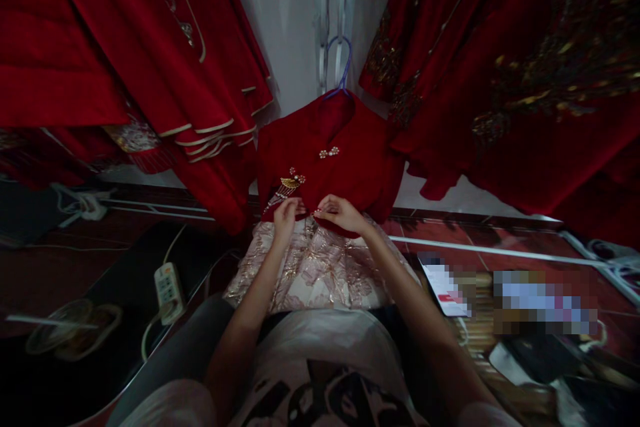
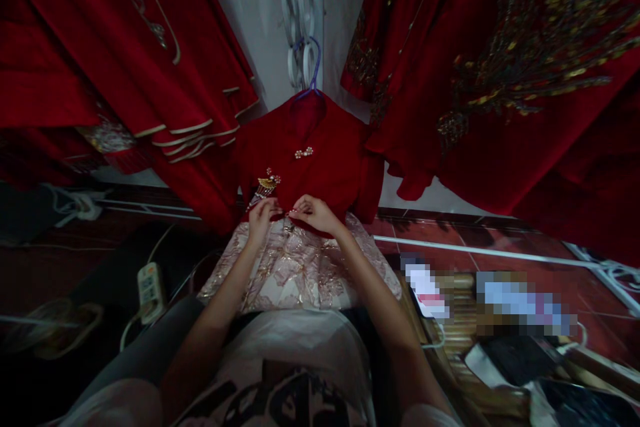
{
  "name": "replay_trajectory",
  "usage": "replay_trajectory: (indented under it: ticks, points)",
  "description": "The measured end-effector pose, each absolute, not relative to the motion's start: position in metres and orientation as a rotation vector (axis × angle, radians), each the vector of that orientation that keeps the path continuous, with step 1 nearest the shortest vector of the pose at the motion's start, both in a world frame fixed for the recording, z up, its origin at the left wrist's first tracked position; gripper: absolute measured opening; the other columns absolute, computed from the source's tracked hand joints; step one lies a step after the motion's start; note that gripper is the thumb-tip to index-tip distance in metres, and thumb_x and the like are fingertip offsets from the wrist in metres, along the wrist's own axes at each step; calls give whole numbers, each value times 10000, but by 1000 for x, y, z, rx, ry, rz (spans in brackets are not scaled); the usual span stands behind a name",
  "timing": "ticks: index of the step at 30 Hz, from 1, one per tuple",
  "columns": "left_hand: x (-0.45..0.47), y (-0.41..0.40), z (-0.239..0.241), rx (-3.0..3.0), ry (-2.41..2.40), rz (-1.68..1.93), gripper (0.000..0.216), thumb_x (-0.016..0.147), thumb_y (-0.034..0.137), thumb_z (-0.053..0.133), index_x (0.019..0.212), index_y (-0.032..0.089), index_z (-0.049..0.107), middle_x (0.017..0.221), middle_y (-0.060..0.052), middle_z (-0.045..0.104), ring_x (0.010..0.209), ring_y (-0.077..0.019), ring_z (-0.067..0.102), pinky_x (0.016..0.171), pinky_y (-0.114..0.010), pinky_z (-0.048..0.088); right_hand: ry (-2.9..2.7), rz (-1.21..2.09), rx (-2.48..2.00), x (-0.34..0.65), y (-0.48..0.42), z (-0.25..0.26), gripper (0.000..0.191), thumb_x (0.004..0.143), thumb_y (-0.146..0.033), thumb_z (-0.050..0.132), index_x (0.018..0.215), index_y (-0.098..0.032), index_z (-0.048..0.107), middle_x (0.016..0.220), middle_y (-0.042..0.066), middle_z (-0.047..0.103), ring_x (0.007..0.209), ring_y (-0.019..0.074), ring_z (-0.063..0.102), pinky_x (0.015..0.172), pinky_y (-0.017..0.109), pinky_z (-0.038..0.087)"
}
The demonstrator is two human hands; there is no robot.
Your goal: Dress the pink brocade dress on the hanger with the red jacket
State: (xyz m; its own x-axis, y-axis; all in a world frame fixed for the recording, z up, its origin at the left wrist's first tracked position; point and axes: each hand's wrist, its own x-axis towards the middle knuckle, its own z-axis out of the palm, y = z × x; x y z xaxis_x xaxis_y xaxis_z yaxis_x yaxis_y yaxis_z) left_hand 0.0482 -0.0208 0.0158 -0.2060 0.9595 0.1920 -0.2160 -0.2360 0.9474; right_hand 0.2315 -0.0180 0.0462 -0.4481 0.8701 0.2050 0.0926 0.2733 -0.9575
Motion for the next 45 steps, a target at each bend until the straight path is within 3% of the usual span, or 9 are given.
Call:
replay_trajectory:
  ticks: [4, 10, 19, 25, 28, 31, 36, 41, 45]
  points:
    - [50, -1, 43, 972, 958, 1644, 344, 743, 419, 712, 966, 158, 686, 936, -72, 712, 747, -126, 673, 768, -283, 550, -1843, 1420, -873, 259, -22, 74, 365, 687, -460, 745, 837, -173, 577, 797, 27, 657, 750, 133, 616, 770, 318, 493]
    - [53, 5, 68, 722, 790, 1515, 175, 775, 261, 710, 899, 138, 712, 1015, -81, 719, 852, -110, 670, 939, -294, 493, -1849, 1460, -877, 272, -27, 88, 348, 694, -448, 742, 837, -173, 583, 822, 37, 668, 776, 142, 627, 811, 347, 495]
    - [62, 13, 70, 771, 1061, 1632, 141, 714, 248, 710, 780, 123, 707, 869, -65, 726, 724, -97, 651, 739, -238, 511, -1893, 1457, -884, 265, -29, 87, 351, 704, -457, 725, 840, -177, 563, 845, 40, 674, 793, 140, 634, 806, 335, 492]
    - [77, 16, 90, 1013, 1154, 1327, 399, 783, 530, 597, 834, 146, 692, 827, -85, 715, 697, -150, 645, 632, -259, 493, -1946, 1502, -902, 274, -33, 94, 343, 708, -424, 726, 865, -167, 561, 870, 46, 673, 801, 139, 636, 795, 326, 492]
    - [86, 23, 106, 1433, 1152, 1422, 335, 834, 465, 567, 852, 151, 681, 847, -84, 699, 761, -153, 635, 713, -271, 496, -1979, 1576, -947, 285, -37, 102, 322, 699, -394, 737, 854, -162, 576, 860, 42, 675, 797, 137, 633, 795, 323, 492]
    - [95, 34, 121, 1945, 1174, 1513, 224, 862, 338, 568, 1000, 184, 653, 972, -76, 651, 820, -142, 602, 777, -278, 491, -2010, 1595, -971, 297, -40, 110, 294, 707, -368, 734, 842, -150, 589, 839, 45, 679, 778, 132, 629, 775, 311, 486]
    - [101, 41, 139, 2591, 1351, 1312, 209, 903, 310, 514, 1035, 192, 626, 989, -97, 559, 978, -221, 534, 919, -409, 440, -2028, 1592, -989, 315, -42, 117, 290, 724, -373, 722, 861, -152, 595, 874, 56, 691, 820, 140, 637, 799, 314, 485]
    - [100, 40, 156, 2791, 1347, 1186, 167, 886, 298, 526, 970, 180, 608, 1075, -101, 563, 1106, -269, 491, 1047, -524, 313, -2034, 1520, -1036, 328, -43, 122, 310, 745, -388, 703, 934, -162, 605, 895, 55, 689, 829, 138, 635, 803, 322, 493]
    - [98, 39, 167, 2441, 1132, 1241, 70, 830, 245, 582, 867, 213, 632, 845, -25, 605, 964, -208, 564, 1150, -525, 153, -1994, 1338, -1047, 323, -45, 136, 328, 773, -427, 675, 971, -174, 611, 904, 68, 680, 848, 158, 630, 805, 342, 509]
